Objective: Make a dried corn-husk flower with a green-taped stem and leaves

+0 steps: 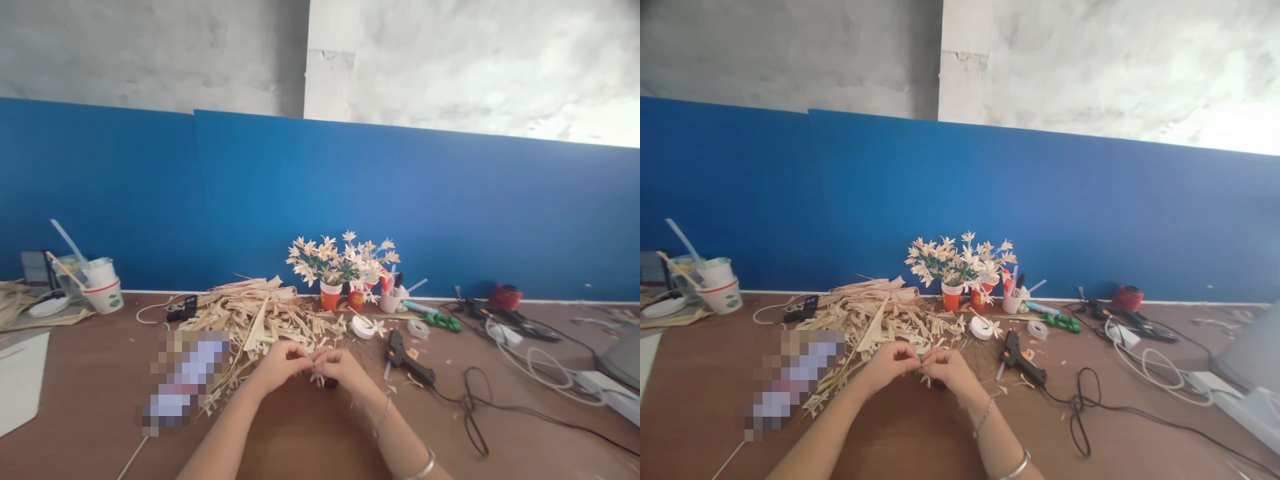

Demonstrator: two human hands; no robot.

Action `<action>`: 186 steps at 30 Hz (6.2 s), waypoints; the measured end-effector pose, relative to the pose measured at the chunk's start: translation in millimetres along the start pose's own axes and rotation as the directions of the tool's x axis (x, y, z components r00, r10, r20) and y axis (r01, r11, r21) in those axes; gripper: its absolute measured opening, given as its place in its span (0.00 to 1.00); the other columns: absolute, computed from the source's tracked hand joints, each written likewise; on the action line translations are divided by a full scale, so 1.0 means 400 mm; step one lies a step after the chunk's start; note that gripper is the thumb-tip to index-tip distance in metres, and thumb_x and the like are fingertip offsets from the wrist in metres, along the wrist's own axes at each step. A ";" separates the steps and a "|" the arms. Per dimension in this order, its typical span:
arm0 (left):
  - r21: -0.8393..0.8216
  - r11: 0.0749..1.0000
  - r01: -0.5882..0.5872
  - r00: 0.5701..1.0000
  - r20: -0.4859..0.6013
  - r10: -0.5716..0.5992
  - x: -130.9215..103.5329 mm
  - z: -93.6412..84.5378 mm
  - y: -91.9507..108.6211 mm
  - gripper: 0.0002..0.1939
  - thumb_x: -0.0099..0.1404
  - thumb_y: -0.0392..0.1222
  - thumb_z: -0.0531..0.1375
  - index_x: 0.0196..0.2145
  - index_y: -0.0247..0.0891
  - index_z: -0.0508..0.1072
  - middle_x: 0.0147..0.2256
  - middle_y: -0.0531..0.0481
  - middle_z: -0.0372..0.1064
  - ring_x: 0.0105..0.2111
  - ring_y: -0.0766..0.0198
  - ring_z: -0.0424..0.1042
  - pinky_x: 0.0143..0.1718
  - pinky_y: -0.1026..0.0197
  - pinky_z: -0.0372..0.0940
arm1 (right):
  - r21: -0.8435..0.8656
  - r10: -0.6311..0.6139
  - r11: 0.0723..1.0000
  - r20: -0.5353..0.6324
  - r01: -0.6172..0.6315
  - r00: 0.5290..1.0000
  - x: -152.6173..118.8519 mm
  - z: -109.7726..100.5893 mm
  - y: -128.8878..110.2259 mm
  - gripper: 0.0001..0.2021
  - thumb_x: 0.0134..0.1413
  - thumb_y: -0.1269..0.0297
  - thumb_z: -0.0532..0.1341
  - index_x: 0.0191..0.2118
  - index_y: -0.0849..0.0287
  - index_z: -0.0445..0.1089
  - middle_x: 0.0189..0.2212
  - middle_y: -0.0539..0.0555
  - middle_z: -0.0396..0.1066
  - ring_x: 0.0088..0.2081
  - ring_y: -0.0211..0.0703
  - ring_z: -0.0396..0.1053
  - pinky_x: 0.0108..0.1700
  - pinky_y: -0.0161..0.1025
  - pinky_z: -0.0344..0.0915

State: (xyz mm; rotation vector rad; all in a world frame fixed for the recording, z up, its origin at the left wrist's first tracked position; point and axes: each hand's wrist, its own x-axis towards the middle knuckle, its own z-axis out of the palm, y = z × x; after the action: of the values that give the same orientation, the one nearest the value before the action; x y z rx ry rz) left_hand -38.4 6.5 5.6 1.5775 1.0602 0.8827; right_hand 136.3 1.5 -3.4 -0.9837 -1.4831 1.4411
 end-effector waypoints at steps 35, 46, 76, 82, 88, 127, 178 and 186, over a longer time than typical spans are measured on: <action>-0.060 0.998 -0.033 0.999 -0.027 0.031 0.006 0.012 -0.010 0.10 0.51 0.44 0.60 0.23 0.34 0.68 0.18 0.57 0.60 0.18 0.71 0.56 0.21 0.67 0.51 | -0.233 -0.040 0.972 -0.133 0.008 0.990 0.009 0.024 0.032 0.05 0.36 0.67 0.63 0.23 0.60 0.67 0.20 0.47 0.66 0.21 0.33 0.59 0.25 0.31 0.55; -0.052 0.997 0.048 0.998 -0.030 -0.050 0.016 -0.001 -0.020 0.10 0.49 0.44 0.61 0.23 0.33 0.72 0.17 0.56 0.63 0.17 0.70 0.59 0.21 0.65 0.53 | -0.382 -0.289 0.903 -0.199 0.198 0.936 0.010 0.027 0.024 0.05 0.38 0.69 0.61 0.18 0.60 0.67 0.30 0.52 0.67 0.34 0.41 0.65 0.34 0.35 0.59; -0.118 0.991 -0.061 0.998 -0.013 0.060 -0.003 0.014 0.008 0.12 0.52 0.47 0.61 0.24 0.35 0.69 0.18 0.56 0.63 0.18 0.70 0.60 0.21 0.66 0.55 | 0.192 0.192 0.963 0.012 -0.191 0.981 -0.009 0.014 -0.002 0.03 0.34 0.67 0.63 0.20 0.61 0.69 0.17 0.48 0.66 0.20 0.32 0.58 0.24 0.30 0.54; -0.053 0.998 -0.029 0.998 -0.053 0.026 0.005 0.014 -0.013 0.11 0.54 0.47 0.59 0.25 0.35 0.68 0.14 0.58 0.59 0.15 0.70 0.57 0.18 0.66 0.53 | -0.360 -0.163 0.930 -0.219 0.075 0.962 0.002 0.038 0.009 0.05 0.36 0.70 0.61 0.26 0.59 0.65 0.24 0.48 0.66 0.24 0.36 0.61 0.26 0.32 0.57; -0.088 0.996 0.012 0.994 -0.111 -0.022 0.016 0.018 -0.022 0.13 0.51 0.48 0.60 0.24 0.34 0.68 0.13 0.57 0.60 0.14 0.69 0.58 0.17 0.65 0.55 | -0.716 -0.537 0.646 -0.182 0.263 0.824 -0.007 0.040 0.009 0.05 0.42 0.74 0.58 0.21 0.59 0.66 0.34 0.56 0.66 0.38 0.44 0.64 0.41 0.40 0.60; -0.214 0.977 0.019 0.997 -0.070 -0.035 0.012 0.006 -0.014 0.12 0.47 0.45 0.65 0.27 0.32 0.74 0.18 0.54 0.64 0.17 0.71 0.59 0.20 0.65 0.56 | -0.030 -0.030 0.999 -0.225 0.024 0.974 0.002 0.034 0.002 0.05 0.34 0.66 0.65 0.16 0.59 0.71 0.26 0.50 0.67 0.27 0.37 0.62 0.30 0.34 0.58; -0.145 0.985 -0.088 0.996 -0.021 0.086 0.005 0.002 -0.006 0.10 0.52 0.45 0.61 0.23 0.34 0.68 0.18 0.56 0.62 0.19 0.70 0.60 0.23 0.66 0.54 | 0.020 0.022 1.000 -0.034 -0.021 0.999 -0.001 0.025 -0.004 0.11 0.39 0.59 0.64 0.19 0.63 0.68 0.25 0.50 0.65 0.22 0.32 0.57 0.25 0.31 0.53; -0.130 0.991 -0.037 0.992 -0.125 0.021 0.018 0.024 -0.024 0.10 0.51 0.45 0.60 0.22 0.35 0.67 0.16 0.57 0.59 0.16 0.71 0.58 0.20 0.66 0.54 | -0.741 -0.552 0.617 -0.168 0.265 0.817 -0.005 0.044 0.011 0.03 0.42 0.73 0.58 0.25 0.59 0.67 0.32 0.54 0.66 0.37 0.45 0.63 0.40 0.40 0.59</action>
State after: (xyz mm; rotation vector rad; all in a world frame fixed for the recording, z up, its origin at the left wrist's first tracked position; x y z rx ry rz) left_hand -29.1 11.0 -5.9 1.4470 1.0448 1.0598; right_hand 120.4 -6.5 -8.0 -1.1553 -1.8207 0.2778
